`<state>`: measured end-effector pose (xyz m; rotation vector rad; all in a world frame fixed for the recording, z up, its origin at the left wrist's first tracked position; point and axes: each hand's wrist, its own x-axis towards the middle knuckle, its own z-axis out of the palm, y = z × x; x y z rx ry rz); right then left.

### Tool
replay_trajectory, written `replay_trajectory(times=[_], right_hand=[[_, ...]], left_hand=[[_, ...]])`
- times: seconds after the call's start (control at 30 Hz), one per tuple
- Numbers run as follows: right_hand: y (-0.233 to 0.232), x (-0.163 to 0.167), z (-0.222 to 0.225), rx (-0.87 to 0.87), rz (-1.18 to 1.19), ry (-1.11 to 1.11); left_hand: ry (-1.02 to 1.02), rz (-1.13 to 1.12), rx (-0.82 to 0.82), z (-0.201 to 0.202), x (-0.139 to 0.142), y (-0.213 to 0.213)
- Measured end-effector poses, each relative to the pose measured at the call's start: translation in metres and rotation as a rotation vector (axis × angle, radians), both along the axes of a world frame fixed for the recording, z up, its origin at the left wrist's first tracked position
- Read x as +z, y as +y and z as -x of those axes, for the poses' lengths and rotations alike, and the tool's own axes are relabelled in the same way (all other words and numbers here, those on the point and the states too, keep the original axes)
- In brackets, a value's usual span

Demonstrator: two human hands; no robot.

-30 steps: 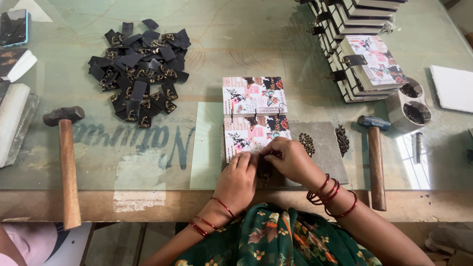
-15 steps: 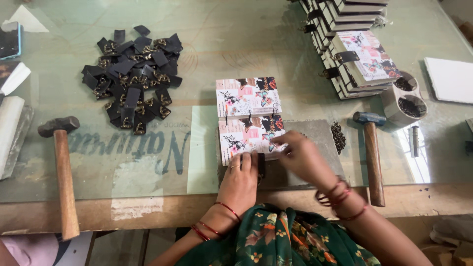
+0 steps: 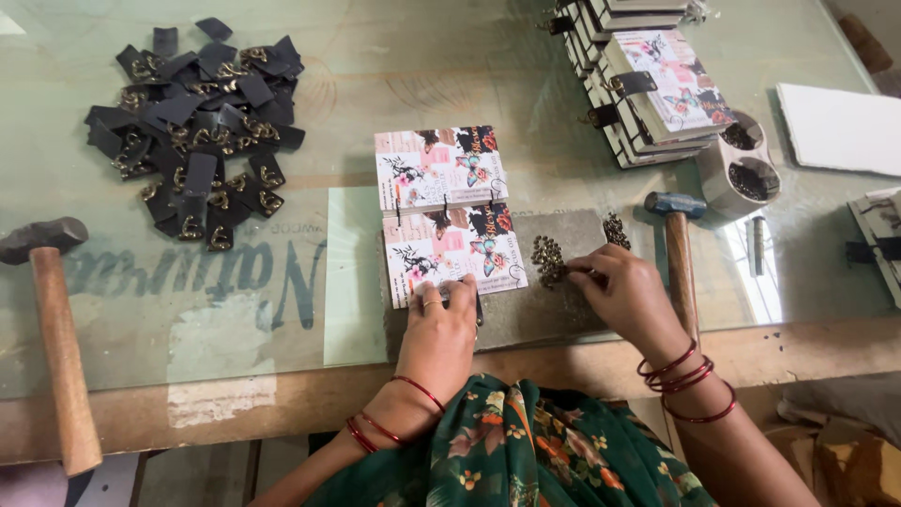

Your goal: The person assembles small notebooks by placing metal fasteners into pre-punched holes and securing them with a hammer and punch. They handle stacks of notebooks, fasteners, and tools on a glass table, occasionally moving items aside to access the work area.

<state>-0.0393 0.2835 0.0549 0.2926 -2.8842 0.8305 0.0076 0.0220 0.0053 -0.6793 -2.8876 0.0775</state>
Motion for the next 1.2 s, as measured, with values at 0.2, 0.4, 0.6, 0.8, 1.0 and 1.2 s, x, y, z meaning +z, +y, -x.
replay_trajectory(times=[0.2, 0.4, 0.6, 0.8, 1.0, 1.2], right_hand=[[-0.012, -0.004, -0.002, -0.006, -0.110, 0.157], [-0.008, -0.005, -0.002, 0.010, -0.098, 0.097], [-0.012, 0.012, -0.004, 0.054, 0.011, 0.025], [-0.044, 0.016, 0.010, 0.213, 0.313, -0.180], [-0.082, -0.013, 0.035, 0.373, 0.395, -0.383], [-0.099, -0.030, 0.052, 0.386, 0.305, -0.460]], left_hand=[[0.074, -0.054, -0.030, -0.003, 0.003, -0.002], [0.048, -0.102, -0.014, -0.005, 0.001, -0.001], [0.020, -0.100, -0.025, -0.004, 0.003, -0.001], [0.041, -0.275, -0.067, -0.007, -0.004, -0.014], [0.093, -0.573, -0.164, -0.014, -0.019, -0.038], [0.136, -0.594, -0.164, -0.013, -0.028, -0.042]])
